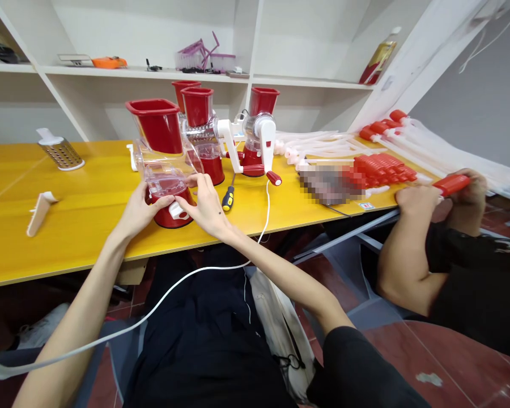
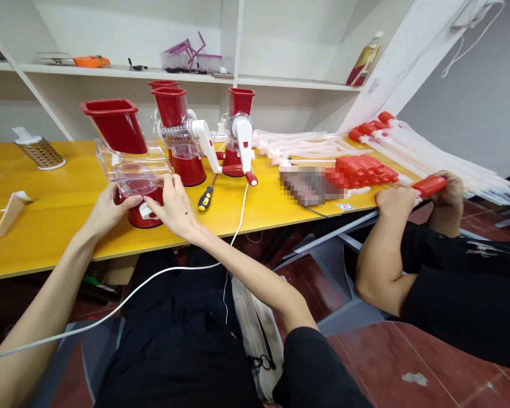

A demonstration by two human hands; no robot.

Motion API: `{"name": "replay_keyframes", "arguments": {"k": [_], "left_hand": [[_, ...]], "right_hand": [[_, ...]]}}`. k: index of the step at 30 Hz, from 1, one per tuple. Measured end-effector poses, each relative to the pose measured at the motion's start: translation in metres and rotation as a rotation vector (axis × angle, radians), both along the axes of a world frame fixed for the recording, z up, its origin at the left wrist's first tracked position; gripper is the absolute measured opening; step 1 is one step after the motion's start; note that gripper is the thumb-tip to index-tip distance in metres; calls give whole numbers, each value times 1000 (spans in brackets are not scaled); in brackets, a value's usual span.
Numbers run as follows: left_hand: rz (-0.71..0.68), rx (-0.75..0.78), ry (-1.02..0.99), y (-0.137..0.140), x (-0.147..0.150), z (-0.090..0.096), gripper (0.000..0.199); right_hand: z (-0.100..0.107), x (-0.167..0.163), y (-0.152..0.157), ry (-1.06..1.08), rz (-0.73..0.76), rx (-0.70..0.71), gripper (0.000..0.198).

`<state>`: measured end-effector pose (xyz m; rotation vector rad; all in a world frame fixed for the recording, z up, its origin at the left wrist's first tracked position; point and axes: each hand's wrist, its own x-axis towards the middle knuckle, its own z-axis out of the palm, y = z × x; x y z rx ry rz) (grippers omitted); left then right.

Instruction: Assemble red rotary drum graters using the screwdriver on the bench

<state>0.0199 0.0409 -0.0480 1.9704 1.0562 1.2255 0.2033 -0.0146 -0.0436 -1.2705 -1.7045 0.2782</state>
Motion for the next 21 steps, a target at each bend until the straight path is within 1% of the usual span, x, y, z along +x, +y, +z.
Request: {"name": "replay_keyframes", "arguments": {"k": [2, 4, 9, 12, 15, 17, 19, 21], "left_hand": [[-14, 0, 11, 2, -2, 0, 74], [-38, 1, 18, 3, -3, 1, 76], [-114, -30, 10, -2, -6, 9, 80], [-133, -16, 7, -4, -8, 11, 80], [-151, 7, 10, -2, -10, 10, 80], [-166, 9, 9, 0, -11, 9, 83], [-179, 17, 11, 2, -12, 8, 86], [-193, 36, 17, 4, -13, 7, 88]], "right_hand": [[-3, -1, 2, 24, -4, -36, 51], [-5, -2, 5, 70, 26, -90, 56], [-3, 1, 13, 203, 191, -211, 64], [-2, 5, 20, 275, 291, -275, 75], [-4, 5, 28, 339, 363, -294, 85], [-8, 2, 33, 361, 344, -254, 85], [-12, -1, 34, 366, 287, -218, 85], [-15, -4, 34, 361, 254, -207, 85]]}}
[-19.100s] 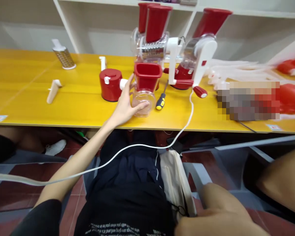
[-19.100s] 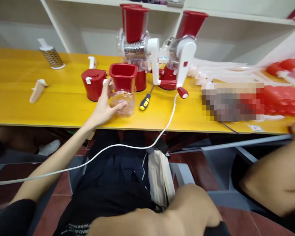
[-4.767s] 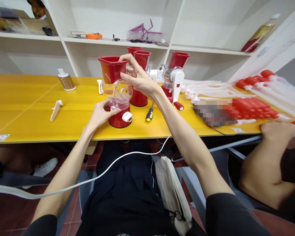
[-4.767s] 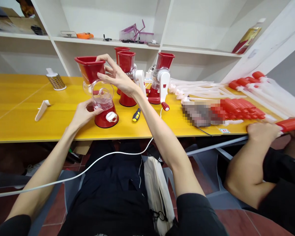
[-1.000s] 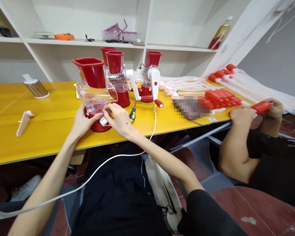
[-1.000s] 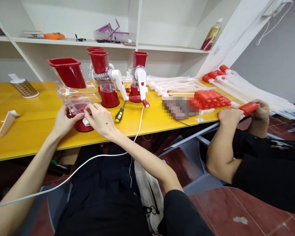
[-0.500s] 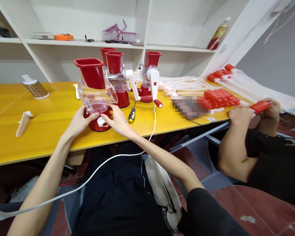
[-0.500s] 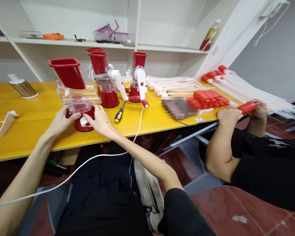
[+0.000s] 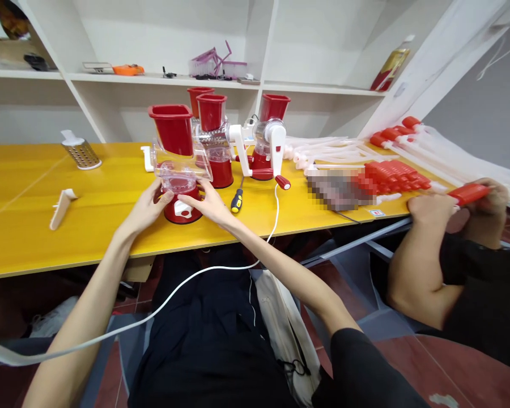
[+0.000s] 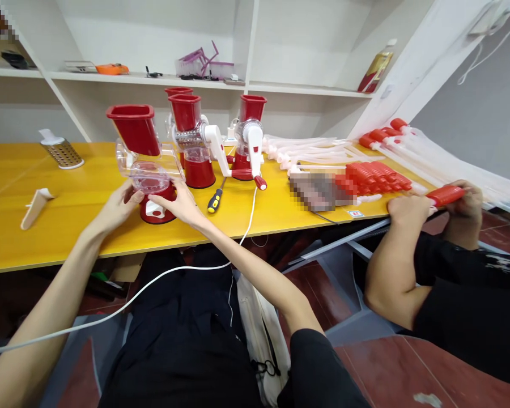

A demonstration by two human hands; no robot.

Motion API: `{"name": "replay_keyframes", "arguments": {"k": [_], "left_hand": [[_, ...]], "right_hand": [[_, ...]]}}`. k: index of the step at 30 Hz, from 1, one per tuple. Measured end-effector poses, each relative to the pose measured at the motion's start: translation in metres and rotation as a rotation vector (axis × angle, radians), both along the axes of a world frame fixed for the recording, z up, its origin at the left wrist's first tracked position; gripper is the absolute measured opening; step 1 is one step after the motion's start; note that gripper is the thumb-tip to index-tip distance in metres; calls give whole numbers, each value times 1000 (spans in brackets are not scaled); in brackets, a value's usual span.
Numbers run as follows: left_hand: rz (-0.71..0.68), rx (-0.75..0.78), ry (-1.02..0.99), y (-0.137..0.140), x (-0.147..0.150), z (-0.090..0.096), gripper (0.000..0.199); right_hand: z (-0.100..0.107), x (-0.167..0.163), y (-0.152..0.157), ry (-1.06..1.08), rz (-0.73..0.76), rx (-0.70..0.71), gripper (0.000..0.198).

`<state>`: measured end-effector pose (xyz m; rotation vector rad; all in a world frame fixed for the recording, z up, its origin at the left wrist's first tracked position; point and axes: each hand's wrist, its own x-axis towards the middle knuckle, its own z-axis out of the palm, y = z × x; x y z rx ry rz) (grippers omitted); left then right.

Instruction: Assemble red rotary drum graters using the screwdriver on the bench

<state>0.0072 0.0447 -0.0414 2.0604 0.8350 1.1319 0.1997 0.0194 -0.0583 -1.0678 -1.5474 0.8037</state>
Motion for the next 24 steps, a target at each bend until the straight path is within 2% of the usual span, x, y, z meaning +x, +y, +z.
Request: {"name": "replay_keyframes", "arguments": {"k": [7, 13, 17, 19, 20, 22, 24], "left_hand": [[35, 75, 7, 1, -1, -7, 79], [254, 96, 155, -1, -10, -2, 73], [499, 143, 164, 6, -52, 5, 70], [689, 163, 240, 6, -84, 10, 68], [797, 156, 355, 5, -100, 14, 68], [1054, 54, 545, 1, -130, 20, 72], [1160, -144, 722, -3, -153, 24, 80]], "right_hand": [[1, -10, -7, 19, -9, 11, 87], [-5, -14, -11, -52, -74, 5, 79], [-14, -15, -13, -122, -110, -42, 75], [-16, -16, -13, -128, -119, -49, 73], [-16, -17, -13, -127, -118, -49, 72], [-16, -17, -13, -130, -122, -50, 68], [-17, -18, -15, -137, -134, -53, 63]]}}
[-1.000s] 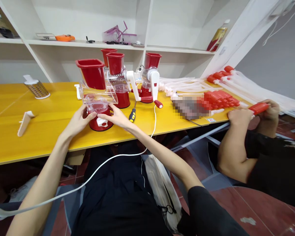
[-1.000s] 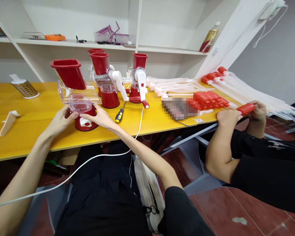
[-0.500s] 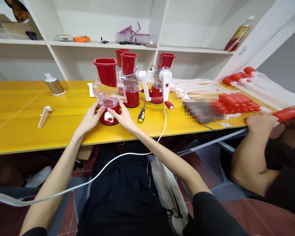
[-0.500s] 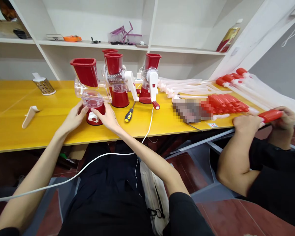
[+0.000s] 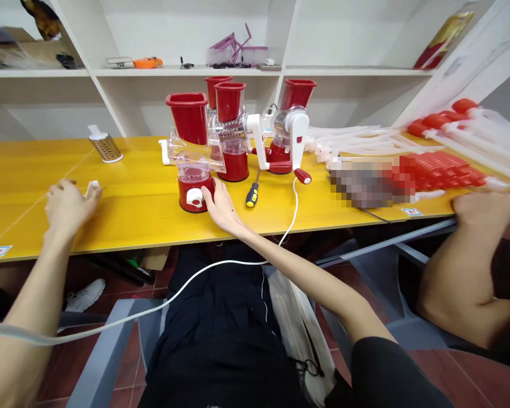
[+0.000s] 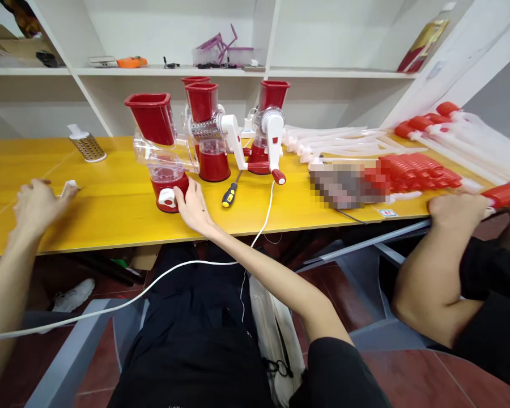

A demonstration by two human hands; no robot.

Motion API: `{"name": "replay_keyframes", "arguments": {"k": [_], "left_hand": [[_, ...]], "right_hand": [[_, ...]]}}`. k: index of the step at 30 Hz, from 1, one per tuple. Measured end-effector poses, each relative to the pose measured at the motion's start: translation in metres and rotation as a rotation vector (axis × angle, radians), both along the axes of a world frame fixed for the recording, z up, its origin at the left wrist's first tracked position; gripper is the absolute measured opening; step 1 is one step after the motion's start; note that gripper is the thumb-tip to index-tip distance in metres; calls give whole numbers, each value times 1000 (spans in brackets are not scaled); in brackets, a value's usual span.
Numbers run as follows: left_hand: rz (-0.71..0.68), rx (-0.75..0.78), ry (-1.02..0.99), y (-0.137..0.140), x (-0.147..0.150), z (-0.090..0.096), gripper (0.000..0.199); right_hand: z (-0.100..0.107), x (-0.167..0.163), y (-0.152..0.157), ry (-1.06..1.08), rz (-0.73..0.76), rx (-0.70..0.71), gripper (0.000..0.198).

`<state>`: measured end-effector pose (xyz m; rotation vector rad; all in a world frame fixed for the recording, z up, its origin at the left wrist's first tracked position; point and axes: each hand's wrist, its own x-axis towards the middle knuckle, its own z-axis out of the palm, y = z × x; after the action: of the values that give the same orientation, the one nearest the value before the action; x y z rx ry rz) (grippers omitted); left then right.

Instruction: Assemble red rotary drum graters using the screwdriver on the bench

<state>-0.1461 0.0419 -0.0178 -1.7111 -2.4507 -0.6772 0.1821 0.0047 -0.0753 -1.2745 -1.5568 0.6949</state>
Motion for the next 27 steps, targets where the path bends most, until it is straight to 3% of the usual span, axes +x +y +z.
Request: {"name": "replay_keyframes", "arguments": {"k": [3, 5, 9, 10, 13, 17, 20, 22, 24, 27], "left_hand": [[20, -233, 54, -2, -24, -1, 75], [-4, -260, 77, -2, -30, -6, 59], [-52, 74, -65, -18, -10, -12, 23], [-117, 199, -180, -28, 2, -11, 14], [-542, 388, -538, -72, 50, -6, 15], [-999, 156, -616, -130, 113, 5, 14], [-1125, 79, -575, -147, 141, 11, 12], [-1167, 111, -491, -144, 147, 12, 9], [-1154, 274, -418, -126, 144, 10, 8], [-943, 578, -398, -77, 131, 3, 22]], "right_hand": [[-2, 2, -10, -16, -13, 13, 59], [-4, 6, -23, -25, -15, 42, 59], [1, 16, -58, -33, -19, 151, 52], [4, 18, -66, -17, -12, 192, 49], [15, 19, -85, 128, 136, 189, 46], [30, 14, -101, 435, 543, -68, 63], [37, 14, -106, 572, 638, -144, 63], [41, 18, -105, 625, 598, -119, 55], [44, 26, -99, 682, 507, -66, 55], [48, 41, -84, 744, 356, 0, 59]]}}
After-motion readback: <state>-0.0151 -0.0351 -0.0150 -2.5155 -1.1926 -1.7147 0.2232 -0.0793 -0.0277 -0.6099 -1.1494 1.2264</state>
